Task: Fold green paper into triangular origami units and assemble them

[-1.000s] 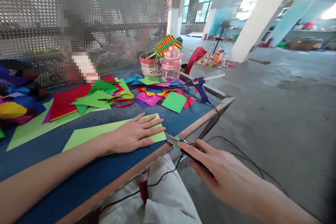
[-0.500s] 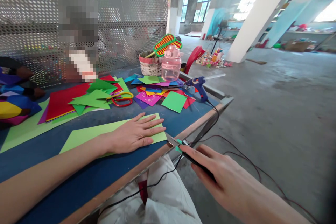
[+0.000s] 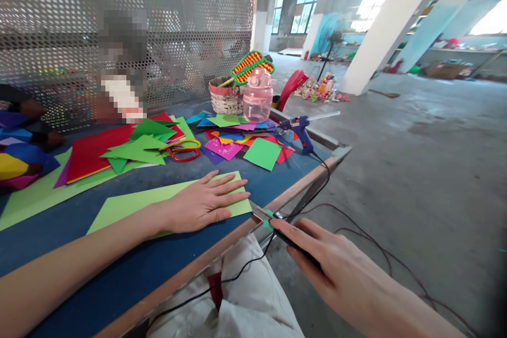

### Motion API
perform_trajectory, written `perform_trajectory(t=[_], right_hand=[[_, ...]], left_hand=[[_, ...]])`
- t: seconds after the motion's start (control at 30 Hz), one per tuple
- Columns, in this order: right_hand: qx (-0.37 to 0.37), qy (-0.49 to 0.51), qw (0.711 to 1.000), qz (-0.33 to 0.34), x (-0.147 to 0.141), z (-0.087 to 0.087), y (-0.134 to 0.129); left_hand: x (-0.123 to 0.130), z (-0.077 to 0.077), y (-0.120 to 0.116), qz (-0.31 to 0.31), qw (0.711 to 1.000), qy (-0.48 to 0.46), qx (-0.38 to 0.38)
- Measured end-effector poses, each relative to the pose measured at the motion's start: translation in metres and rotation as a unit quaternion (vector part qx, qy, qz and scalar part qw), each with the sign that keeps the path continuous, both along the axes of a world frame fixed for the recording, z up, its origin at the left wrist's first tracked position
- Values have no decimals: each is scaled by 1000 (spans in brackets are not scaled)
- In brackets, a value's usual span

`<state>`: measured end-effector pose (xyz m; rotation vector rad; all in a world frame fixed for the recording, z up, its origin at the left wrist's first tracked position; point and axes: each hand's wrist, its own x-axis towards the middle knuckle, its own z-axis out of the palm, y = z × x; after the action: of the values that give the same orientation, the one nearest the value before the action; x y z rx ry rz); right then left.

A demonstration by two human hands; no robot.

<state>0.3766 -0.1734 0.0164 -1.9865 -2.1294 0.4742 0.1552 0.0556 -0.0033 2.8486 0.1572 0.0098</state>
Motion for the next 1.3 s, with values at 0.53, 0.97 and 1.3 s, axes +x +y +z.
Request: perform_trajectory(t=[0.53, 0.97, 1.3], right_hand=[[3, 39, 999, -13, -2, 1, -3], [45, 83, 995, -37, -6, 1, -8], [100, 88, 991, -9, -1, -6, -7]], left_hand=[[0, 1, 0, 5, 999, 34, 30], [0, 1, 0, 8, 999, 38, 28], [0, 1, 0, 5, 999, 35, 26]])
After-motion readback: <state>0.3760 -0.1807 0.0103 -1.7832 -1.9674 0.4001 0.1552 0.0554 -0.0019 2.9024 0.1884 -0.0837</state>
